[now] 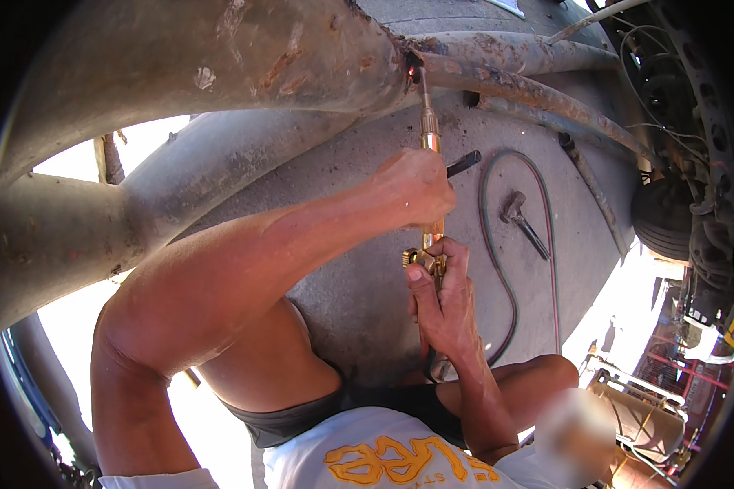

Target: The person sits under a vehicle and uses a blowtorch to heat and cut a rusty metal pipe. They hold the torch steadily against the pipe, creating sparks as the metal is severed.

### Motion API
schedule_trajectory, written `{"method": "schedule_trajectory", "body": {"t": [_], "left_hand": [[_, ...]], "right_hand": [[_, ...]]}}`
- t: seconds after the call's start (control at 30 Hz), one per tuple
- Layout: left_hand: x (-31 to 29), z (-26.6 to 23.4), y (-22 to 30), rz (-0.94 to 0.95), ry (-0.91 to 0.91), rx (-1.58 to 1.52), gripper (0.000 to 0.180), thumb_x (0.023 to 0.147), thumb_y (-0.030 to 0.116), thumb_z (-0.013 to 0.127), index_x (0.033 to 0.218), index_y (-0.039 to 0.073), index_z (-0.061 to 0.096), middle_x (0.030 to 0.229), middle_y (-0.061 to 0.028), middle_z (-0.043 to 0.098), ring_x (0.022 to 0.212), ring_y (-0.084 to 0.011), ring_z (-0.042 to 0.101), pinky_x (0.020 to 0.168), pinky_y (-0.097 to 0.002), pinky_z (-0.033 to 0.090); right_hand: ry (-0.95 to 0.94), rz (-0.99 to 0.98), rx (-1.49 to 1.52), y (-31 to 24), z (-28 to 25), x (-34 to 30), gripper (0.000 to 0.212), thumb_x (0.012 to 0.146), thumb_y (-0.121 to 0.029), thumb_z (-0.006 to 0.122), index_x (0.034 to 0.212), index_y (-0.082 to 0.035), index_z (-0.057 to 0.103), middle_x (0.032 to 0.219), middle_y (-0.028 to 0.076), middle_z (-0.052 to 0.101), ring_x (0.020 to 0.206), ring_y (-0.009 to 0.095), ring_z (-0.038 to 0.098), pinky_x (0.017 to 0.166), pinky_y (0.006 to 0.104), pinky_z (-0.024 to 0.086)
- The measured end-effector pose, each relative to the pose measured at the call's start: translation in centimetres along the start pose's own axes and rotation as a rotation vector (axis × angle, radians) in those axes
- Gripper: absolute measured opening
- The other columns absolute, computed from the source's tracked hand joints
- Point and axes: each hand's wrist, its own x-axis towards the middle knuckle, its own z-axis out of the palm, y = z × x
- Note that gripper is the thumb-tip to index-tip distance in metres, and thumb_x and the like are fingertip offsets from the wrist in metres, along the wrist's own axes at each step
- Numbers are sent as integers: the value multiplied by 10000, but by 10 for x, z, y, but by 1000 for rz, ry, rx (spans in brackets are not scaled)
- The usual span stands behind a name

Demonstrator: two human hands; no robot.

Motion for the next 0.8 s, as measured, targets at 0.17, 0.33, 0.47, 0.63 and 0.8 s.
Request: {"method": "schedule_trajectory", "body": {"t": [0.17, 0.33, 0.47, 0.63, 0.8], "left_hand": [[0, -1, -1, 11, 9, -10, 462, 1043, 308, 610, 1062, -132, 749, 908, -309, 753, 828, -411, 788, 705, -524, 588], [-2, -2, 1, -24, 7, -44, 462, 1046, 311, 608, 1075, -128, 748, 920, -302, 753, 815, -393, 785, 701, -514, 588], [-2, -4, 9, -109, -2, -16, 246, 878, 136, 743, 1036, -42, 807, 922, -225, 775, 845, -367, 799, 695, -466, 641], [-2, -5, 12, -115, 0, 65, 228, 784, 51, 820, 1006, 4, 840, 913, -185, 789, 863, -361, 806, 690, -439, 666], [-1, -5, 11, -106, 8, 75, 221, 784, 48, 818, 998, 0, 841, 911, -186, 790, 862, -365, 806, 691, -438, 665]], "right_hand": [[4, 13, 44, 1, 2, 0, 379, 1104, -234, 679, 1339, -66, 434, 878, 130, 688, 711, 230, 650, 698, 410, 540], [1, 7, 34, 1, 1, -1, 387, 1105, -240, 681, 1337, -70, 422, 880, 131, 691, 717, 225, 650, 699, 409, 538], [-6, 28, 59, 2, 1, 0, 390, 1103, -241, 683, 1335, -71, 419, 885, 133, 694, 723, 227, 655, 701, 413, 539], [-4, 15, 37, 2, 0, -1, 387, 1104, -241, 681, 1333, -71, 419, 882, 134, 693, 725, 233, 664, 701, 416, 540], [-9, 8, 32, 2, 0, 1, 384, 1106, -244, 676, 1334, -72, 419, 862, 131, 685, 711, 234, 660, 693, 416, 538]]}}
